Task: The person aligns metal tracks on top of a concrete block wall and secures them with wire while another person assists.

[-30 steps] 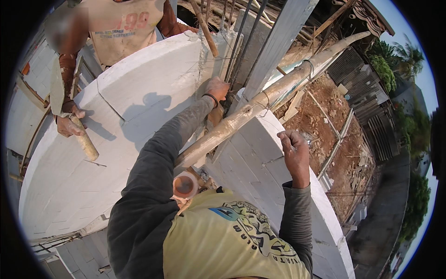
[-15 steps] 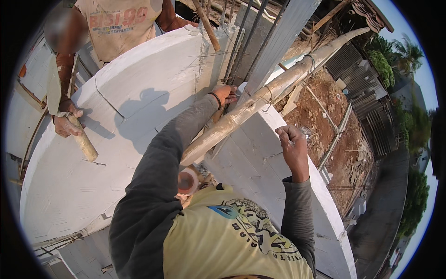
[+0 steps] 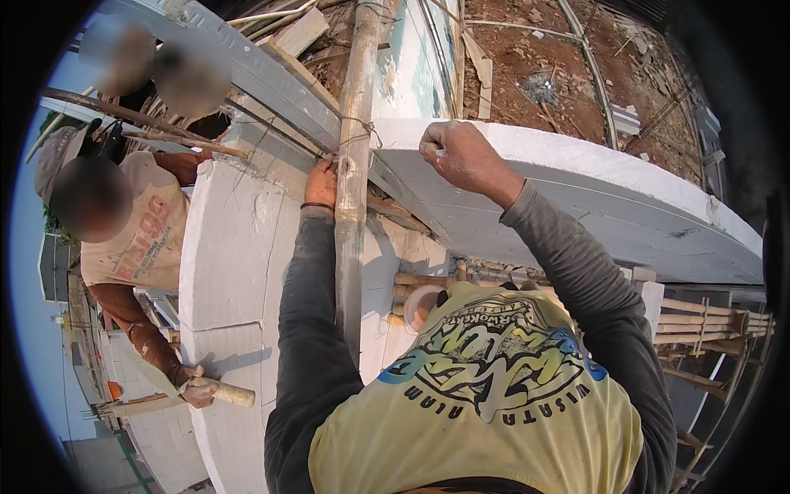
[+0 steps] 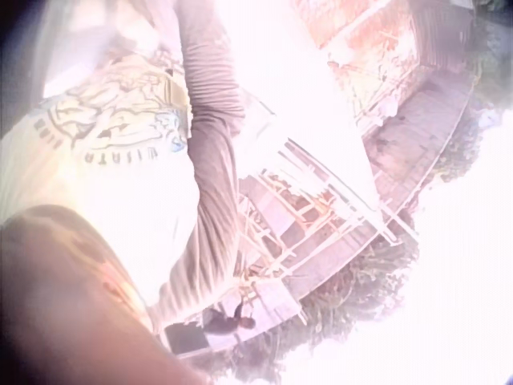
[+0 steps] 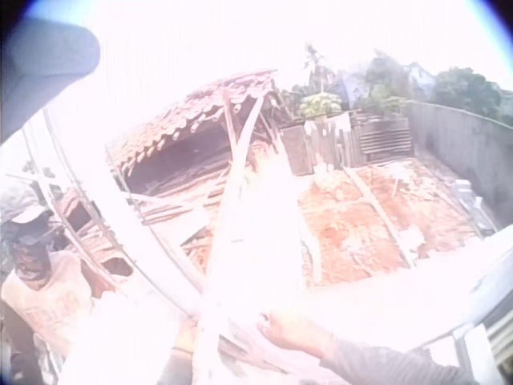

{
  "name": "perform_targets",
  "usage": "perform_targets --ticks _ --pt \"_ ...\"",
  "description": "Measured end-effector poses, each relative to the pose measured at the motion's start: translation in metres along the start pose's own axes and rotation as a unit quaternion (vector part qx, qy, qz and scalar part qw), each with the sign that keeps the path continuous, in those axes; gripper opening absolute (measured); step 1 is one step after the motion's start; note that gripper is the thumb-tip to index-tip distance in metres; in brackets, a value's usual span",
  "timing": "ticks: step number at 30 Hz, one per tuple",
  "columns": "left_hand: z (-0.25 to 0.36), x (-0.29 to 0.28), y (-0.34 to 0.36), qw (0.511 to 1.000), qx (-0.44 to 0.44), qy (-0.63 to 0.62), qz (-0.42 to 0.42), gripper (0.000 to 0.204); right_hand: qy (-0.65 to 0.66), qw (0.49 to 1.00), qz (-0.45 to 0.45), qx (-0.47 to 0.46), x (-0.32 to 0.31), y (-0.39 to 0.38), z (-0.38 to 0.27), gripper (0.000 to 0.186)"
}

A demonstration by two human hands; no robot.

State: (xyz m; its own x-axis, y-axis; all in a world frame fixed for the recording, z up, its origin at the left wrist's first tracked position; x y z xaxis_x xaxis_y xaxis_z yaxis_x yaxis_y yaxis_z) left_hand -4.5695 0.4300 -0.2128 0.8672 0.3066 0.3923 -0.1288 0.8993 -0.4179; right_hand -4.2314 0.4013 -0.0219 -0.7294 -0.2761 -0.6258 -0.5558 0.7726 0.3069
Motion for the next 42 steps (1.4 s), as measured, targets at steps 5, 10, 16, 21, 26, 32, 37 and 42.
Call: perform_targets --ticks 5,10,16,21,26,32,37,42 --pt "0.018 -0.022 -0.004 0.978 0.059 0.198 -0.021 0.018 0.000 0.999 0.038 -0.038 0.006 0.008 -0.005 0.019" --pt "0.000 0.025 0.003 0.986 -0.038 -0.125 0.104 0.018 0.028 0.998 0.051 -0.003 -0.010 0.006 0.006 0.019" --pt "-0.012 -0.036 0.009 0.980 0.007 -0.049 0.190 0.021 0.037 0.998 0.019 -0.043 0.003 0.007 -0.015 0.013" --pt "-0.014 -0.065 -0.003 0.946 0.078 -0.082 0.305 0.020 0.032 0.999 -0.022 -0.013 0.014 0.012 -0.020 0.018" --pt "0.021 -0.016 -0.045 0.866 0.340 -0.085 0.356 0.013 0.018 1.000 -0.023 -0.006 0.009 0.012 -0.015 0.016" --pt "0.016 0.002 -0.091 0.954 0.199 -0.124 0.187 0.015 0.018 1.000 -0.022 -0.011 0.009 0.020 -0.013 0.017" --pt "-0.034 -0.009 -0.082 0.997 0.034 -0.026 0.068 0.017 0.042 0.998 0.014 -0.046 0.002 0.015 -0.004 0.018" --pt "-0.014 0.002 -0.122 0.999 0.034 -0.001 0.025 0.023 0.045 0.999 0.025 -0.009 -0.010 0.026 -0.002 0.019"
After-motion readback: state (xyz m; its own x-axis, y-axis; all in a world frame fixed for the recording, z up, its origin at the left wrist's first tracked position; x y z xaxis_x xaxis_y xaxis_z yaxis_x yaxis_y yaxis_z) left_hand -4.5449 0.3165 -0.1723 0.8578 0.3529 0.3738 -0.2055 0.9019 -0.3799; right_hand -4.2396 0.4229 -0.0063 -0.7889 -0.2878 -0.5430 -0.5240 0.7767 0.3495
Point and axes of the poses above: each hand's wrist, its own y-axis towards the middle knuckle, its own x-axis out of the palm, z = x × y, the point moved 7 cm from there along y, towards the middle knuckle, and after that the axes turned 5 degrees about -x, right-handed, at the moved point
